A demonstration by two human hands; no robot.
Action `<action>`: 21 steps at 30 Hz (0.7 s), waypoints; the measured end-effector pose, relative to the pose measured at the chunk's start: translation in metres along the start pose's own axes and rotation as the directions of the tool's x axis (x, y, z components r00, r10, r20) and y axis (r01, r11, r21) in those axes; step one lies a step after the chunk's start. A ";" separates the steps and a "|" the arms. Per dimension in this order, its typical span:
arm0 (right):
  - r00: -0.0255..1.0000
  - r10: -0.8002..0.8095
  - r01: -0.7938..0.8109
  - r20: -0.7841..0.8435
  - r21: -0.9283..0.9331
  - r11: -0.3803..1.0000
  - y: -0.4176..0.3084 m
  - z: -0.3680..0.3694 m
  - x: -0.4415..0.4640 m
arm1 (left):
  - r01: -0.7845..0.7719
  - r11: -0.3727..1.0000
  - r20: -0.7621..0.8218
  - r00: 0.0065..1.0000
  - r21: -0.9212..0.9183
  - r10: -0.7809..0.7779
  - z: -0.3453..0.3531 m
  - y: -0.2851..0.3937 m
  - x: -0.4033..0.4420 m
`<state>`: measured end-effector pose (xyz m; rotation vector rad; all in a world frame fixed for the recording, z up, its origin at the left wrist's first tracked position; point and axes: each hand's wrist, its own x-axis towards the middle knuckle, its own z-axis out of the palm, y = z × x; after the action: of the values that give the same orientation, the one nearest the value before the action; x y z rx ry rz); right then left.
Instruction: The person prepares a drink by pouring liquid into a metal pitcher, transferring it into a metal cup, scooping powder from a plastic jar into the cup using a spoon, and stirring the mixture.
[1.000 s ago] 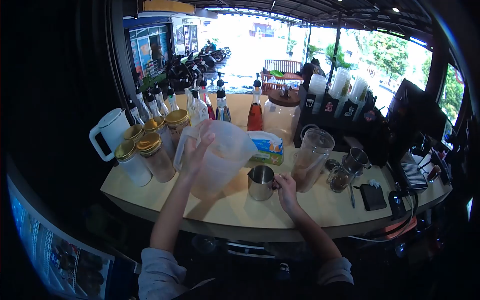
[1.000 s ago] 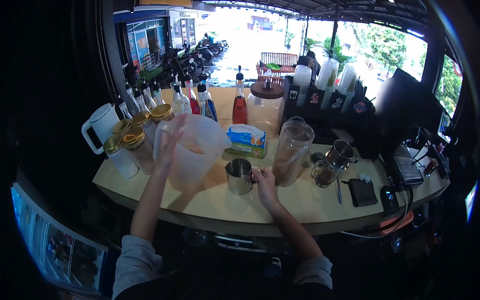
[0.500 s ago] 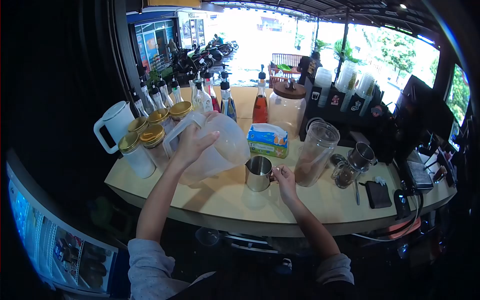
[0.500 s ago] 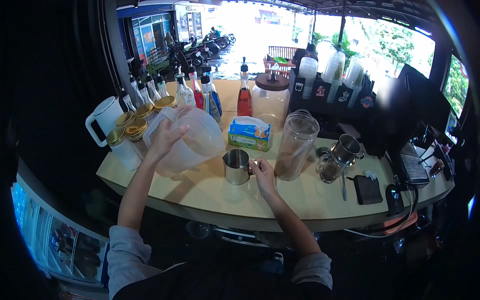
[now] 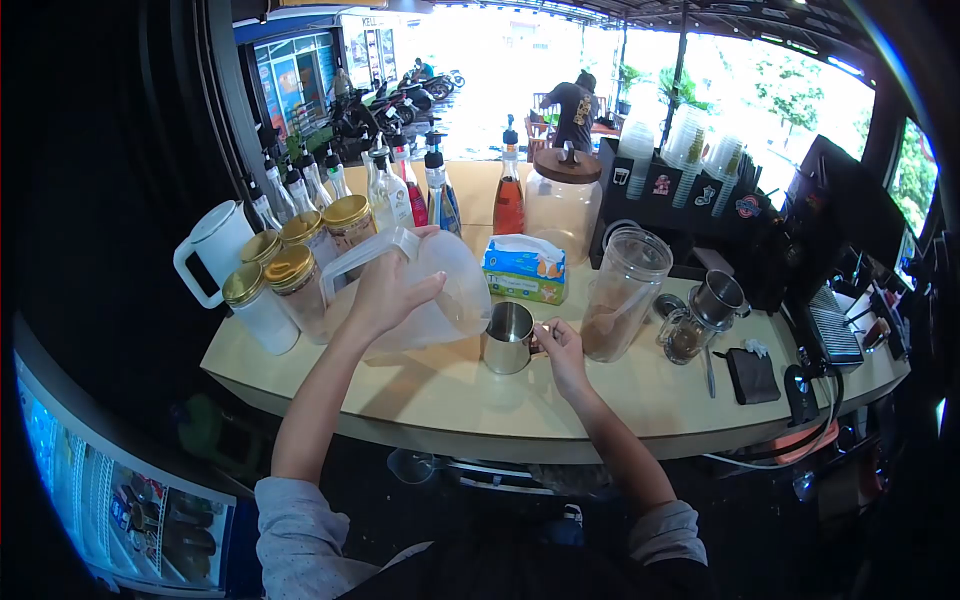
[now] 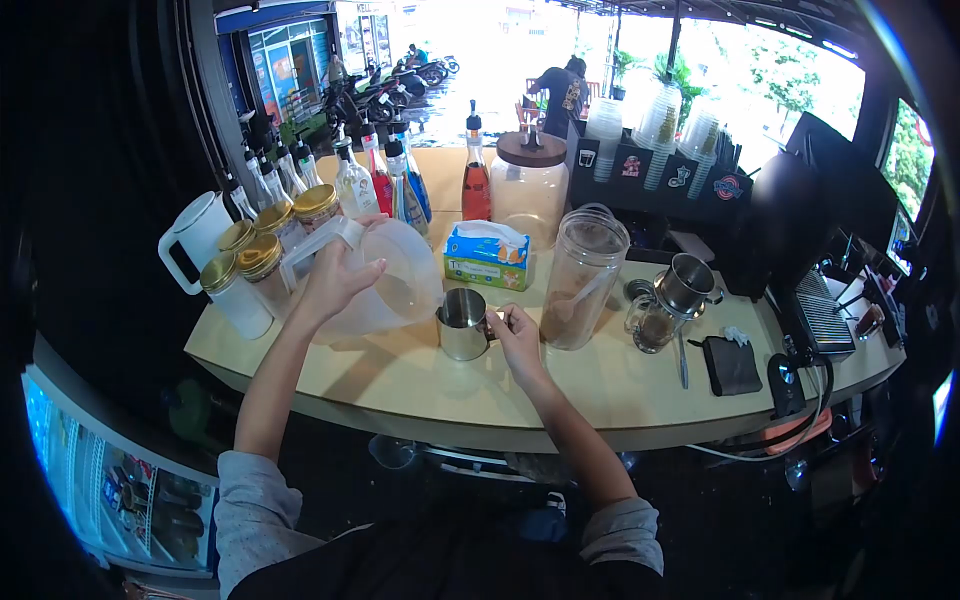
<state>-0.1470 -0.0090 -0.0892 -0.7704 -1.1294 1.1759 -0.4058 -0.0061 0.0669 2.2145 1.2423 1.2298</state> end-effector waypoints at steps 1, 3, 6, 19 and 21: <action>1.000 -0.001 0.001 -0.001 0.000 1.000 -0.002 0.001 -0.001 | -0.001 1.000 0.000 1.000 -0.001 0.001 0.000 0.003 0.000; 1.000 0.018 -0.018 -0.009 0.004 1.000 -0.003 0.002 -0.001 | 0.029 0.999 0.016 0.999 0.029 -0.030 0.000 0.008 0.000; 1.000 0.011 -0.011 0.020 -0.026 1.000 0.005 -0.006 0.003 | 0.034 0.999 0.021 0.999 0.036 -0.035 0.001 0.009 0.001; 1.000 -0.016 0.016 0.009 -0.036 0.999 0.007 -0.008 0.004 | 0.020 0.998 0.004 1.000 0.067 -0.021 0.001 0.011 0.004; 1.000 0.010 -0.010 -0.001 -0.036 0.999 0.007 -0.007 0.004 | -0.008 0.996 -0.024 1.000 0.091 0.010 0.002 0.007 0.005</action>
<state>-0.1422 -0.0029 -0.0967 -0.8050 -1.1501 1.1664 -0.3991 -0.0059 0.0723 2.2774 1.3237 1.2299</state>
